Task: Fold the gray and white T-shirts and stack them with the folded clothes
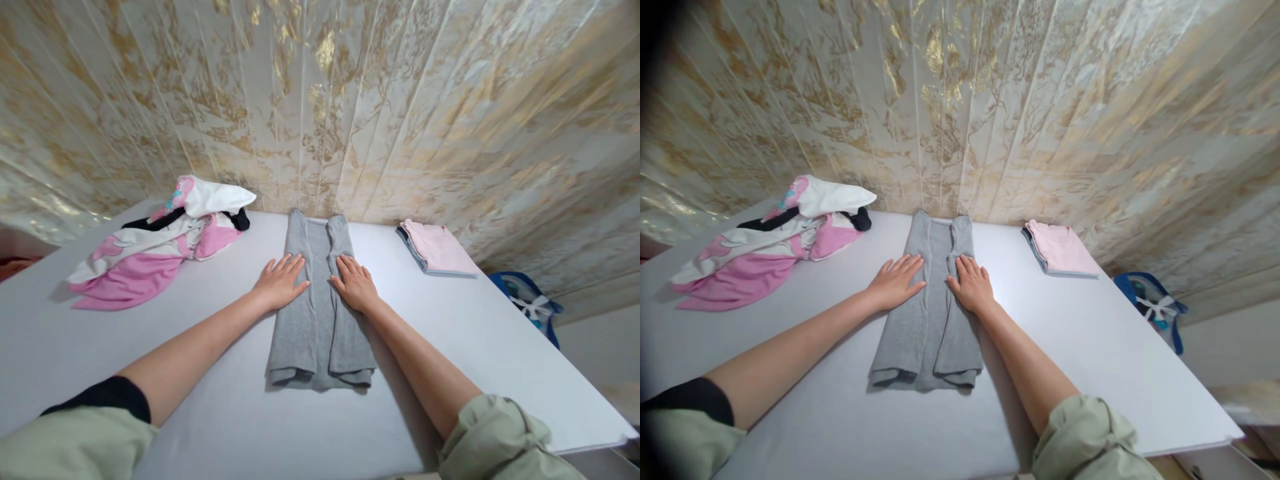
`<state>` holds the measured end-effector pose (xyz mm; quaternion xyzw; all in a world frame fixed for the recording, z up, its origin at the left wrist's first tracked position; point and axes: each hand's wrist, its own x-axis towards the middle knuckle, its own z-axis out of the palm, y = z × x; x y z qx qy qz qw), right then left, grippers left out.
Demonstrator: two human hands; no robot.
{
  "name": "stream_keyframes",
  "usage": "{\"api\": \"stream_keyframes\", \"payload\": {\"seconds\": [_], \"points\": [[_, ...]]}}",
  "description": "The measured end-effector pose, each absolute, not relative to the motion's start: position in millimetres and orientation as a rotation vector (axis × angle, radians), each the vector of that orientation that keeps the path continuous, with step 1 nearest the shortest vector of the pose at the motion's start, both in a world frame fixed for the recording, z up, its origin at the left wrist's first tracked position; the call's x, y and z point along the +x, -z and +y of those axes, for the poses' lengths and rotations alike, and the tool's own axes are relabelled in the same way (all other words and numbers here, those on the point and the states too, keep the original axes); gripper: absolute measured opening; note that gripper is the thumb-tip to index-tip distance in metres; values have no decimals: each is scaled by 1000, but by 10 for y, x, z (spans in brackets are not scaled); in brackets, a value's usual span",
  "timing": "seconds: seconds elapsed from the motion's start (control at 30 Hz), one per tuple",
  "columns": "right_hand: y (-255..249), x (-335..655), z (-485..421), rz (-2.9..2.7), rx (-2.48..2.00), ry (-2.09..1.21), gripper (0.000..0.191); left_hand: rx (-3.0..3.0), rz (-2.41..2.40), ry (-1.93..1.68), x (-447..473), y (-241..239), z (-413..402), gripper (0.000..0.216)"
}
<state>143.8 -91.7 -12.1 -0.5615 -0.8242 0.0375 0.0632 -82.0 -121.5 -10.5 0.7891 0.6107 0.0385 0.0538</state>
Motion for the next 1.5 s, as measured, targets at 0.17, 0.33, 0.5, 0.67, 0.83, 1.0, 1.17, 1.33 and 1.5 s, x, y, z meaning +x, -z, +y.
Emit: {"api": "stream_keyframes", "payload": {"seconds": [0.17,0.33,0.5,0.67,0.83,1.0,1.17,1.33,1.5], "points": [[166,1341,-618,-2444,-1736,-113,62,2405,1867,-128,-855,122,-871,67],[94,1373,-632,-2420,-1641,-136,57,2405,1822,-259,-906,89,-887,62],[-222,1536,-1000,-2395,-1366,-157,42,2478,1662,-515,-995,-152,-1318,44],[-450,1560,-1556,-2477,-1234,-527,13,2411,1301,-462,-851,-399,-1967,17],[-403,1546,-1862,-2527,-1223,-745,10,2387,1251,-331,-664,-324,-2277,20],[-346,1622,-1890,-2500,-1237,-878,11,2470,1294,-314,-596,-214,-2309,24],[-374,1627,-1924,-2521,-1188,-915,6,2558,1322,-290,-544,-219,-2339,11],[-457,1564,-2005,-2617,-1144,-803,13,2546,1273,-304,-527,-237,-2349,5],[-389,1514,-2041,-2716,-1139,-624,20,2448,1266,-295,-541,-241,-2338,15]]}}
